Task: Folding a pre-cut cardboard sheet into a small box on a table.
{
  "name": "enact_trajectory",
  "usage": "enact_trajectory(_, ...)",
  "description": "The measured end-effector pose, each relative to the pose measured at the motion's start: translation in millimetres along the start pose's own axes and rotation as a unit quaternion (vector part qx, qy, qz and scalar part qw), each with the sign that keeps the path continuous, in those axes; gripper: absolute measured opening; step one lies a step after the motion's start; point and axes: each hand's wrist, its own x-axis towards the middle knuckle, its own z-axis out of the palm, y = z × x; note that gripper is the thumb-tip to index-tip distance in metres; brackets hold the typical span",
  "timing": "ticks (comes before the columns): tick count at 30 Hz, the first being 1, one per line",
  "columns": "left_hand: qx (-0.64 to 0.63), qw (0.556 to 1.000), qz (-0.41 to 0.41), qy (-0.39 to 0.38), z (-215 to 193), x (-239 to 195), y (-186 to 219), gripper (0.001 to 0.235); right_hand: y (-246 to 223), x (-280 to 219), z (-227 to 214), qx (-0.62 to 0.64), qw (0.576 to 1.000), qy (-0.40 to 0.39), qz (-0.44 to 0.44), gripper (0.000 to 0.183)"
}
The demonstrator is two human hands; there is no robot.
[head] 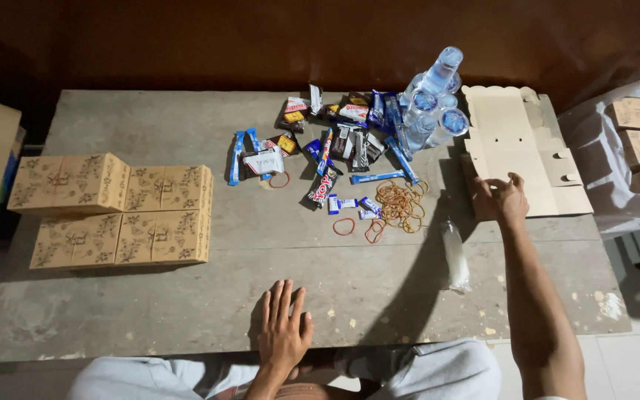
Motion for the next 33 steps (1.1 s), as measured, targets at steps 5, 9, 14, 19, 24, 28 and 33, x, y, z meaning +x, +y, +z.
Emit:
enact_trajectory(5,-0.009,1.0,0.002,0.011,-5.9,3.7,2.4,0.047,77.4,79.3,50.0,0.025,0.996,0.051,-0.069,0.05)
enact_trajectory(9,-0.005,1.0,0.0,-0.001,-4.8,1.5,1.7,0.048,98.0,99.2,67.7,0.01,0.982,0.13,-0.135,0.042)
enact_trajectory(14,0.005,1.0,0.004,0.002,-6.0,2.9,2.1,0.048,59.9,60.9,42.6,-0.007,0.994,0.089,-0.058,0.037)
enact_trajectory(19,0.004,1.0,-0.001,-0.004,-6.7,2.5,3.4,0.047,54.1,55.5,48.8,-0.005,0.996,0.076,-0.055,0.021)
enact_trajectory(24,-0.003,1.0,-0.001,0.001,-2.9,1.0,2.7,0.05,2.9,3.3,37.6,-0.175,0.962,0.165,-0.129,0.05)
enact_trajectory(28,-0.001,1.0,0.001,0.017,-1.4,2.1,1.9,0.049,7.2,9.8,43.5,-0.128,0.975,0.162,-0.081,0.037)
enact_trajectory(33,-0.016,1.0,-0.003,0.016,3.5,-2.1,0.6,0.05,57.6,59.0,60.3,-0.056,0.947,0.305,-0.081,0.025)
